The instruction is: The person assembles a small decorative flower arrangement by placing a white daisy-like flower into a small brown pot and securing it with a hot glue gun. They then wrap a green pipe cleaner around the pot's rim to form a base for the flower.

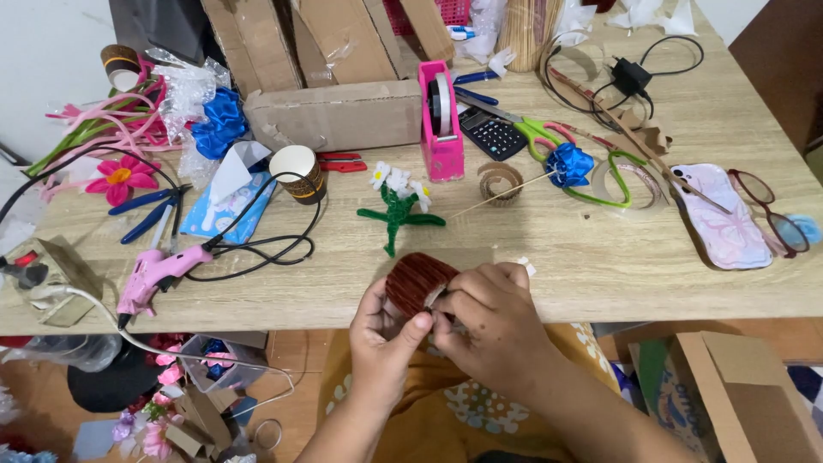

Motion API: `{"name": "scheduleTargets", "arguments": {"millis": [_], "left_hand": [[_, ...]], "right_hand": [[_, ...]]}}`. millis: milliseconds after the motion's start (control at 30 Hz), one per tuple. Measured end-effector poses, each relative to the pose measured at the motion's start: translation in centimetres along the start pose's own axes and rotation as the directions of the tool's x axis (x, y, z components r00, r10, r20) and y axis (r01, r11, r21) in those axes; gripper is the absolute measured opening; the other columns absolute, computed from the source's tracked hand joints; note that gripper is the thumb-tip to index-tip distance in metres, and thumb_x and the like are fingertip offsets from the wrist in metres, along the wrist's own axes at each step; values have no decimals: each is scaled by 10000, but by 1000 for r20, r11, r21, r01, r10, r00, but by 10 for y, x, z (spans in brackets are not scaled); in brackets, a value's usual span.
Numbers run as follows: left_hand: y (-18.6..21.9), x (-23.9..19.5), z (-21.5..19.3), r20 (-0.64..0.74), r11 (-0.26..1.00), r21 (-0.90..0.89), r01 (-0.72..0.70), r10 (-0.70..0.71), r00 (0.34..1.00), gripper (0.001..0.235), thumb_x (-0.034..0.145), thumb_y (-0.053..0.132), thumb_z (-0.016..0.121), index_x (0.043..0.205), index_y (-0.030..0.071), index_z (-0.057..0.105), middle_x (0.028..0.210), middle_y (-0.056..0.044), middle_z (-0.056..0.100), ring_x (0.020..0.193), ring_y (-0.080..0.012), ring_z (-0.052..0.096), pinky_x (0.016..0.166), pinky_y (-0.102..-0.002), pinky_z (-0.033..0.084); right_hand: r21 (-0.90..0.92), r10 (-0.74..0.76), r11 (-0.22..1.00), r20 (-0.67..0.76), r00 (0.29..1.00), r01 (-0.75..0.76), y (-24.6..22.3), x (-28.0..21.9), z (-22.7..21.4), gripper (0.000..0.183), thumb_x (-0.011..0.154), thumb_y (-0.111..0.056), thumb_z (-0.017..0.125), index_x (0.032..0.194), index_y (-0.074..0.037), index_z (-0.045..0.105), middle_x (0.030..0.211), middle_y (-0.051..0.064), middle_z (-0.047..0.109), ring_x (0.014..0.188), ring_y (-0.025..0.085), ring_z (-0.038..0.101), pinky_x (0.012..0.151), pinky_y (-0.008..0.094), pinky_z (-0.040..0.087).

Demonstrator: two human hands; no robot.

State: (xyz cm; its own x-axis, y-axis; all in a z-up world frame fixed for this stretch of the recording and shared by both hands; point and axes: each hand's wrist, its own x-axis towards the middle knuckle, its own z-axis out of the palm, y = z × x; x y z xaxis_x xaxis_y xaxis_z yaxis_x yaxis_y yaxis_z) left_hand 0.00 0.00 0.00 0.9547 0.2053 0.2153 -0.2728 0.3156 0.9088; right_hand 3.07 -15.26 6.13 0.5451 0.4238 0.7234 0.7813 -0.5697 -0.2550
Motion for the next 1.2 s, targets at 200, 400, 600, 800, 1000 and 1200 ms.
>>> {"name": "scheduleTargets", "arguments": {"millis": [200,400,600,800,1000,1200], "left_hand": [[-5,-6,-1,-30,962,222,-161,172,985,656,829,248,827,1359,-10,539,1244,-141,657,1130,-229,676,1003,-335,572],[-7,-9,-4,79,799,439,-411,422,903,686,823,350,829,1304,-45,543,1252,-182,553,1212,-285,595,1077,-357,542],[-15,-8,-3,98,673,431,-601,628,772,687,846,374,819,1287,-41,494,1271,-210,538,1233,-326,598,1150,-464,528],[-29,0,-3,83,698,389,-601,623,777,787,798,326,874,1350,-79,485,1281,-189,556,1228,-316,610,1132,-405,557],[-26,-3,2,-65,964,-109,-241,235,970,695,909,248,800,1437,-27,442,1259,-174,642,1145,-250,626,1033,-378,534],[-26,-4,0,-84,972,-212,-103,87,993,810,845,316,842,1443,-62,448,1266,-205,661,1159,-261,641,1051,-376,518]], "right_hand": [[121,90,988,63,994,-97,7,-11,10,205,918,-259,668,771,-153,571,872,-24,628,751,194,542,742,375,339],[507,315,794,132,940,-336,20,-19,15,302,754,-30,773,668,-165,517,729,-35,598,713,134,582,816,357,400],[732,565,378,304,767,-567,14,-34,23,326,776,30,826,917,-141,586,795,-30,552,701,103,475,644,248,458],[737,576,446,198,793,-508,14,-36,31,193,838,-25,807,818,-119,639,790,-16,632,708,100,570,662,259,494],[482,362,809,42,931,-337,1,-19,15,214,892,-216,769,1029,-56,736,921,83,732,811,175,709,708,264,580],[206,34,978,-92,995,-15,10,-11,6,186,951,-100,738,1130,-145,714,988,71,636,811,226,602,741,353,485]]}}
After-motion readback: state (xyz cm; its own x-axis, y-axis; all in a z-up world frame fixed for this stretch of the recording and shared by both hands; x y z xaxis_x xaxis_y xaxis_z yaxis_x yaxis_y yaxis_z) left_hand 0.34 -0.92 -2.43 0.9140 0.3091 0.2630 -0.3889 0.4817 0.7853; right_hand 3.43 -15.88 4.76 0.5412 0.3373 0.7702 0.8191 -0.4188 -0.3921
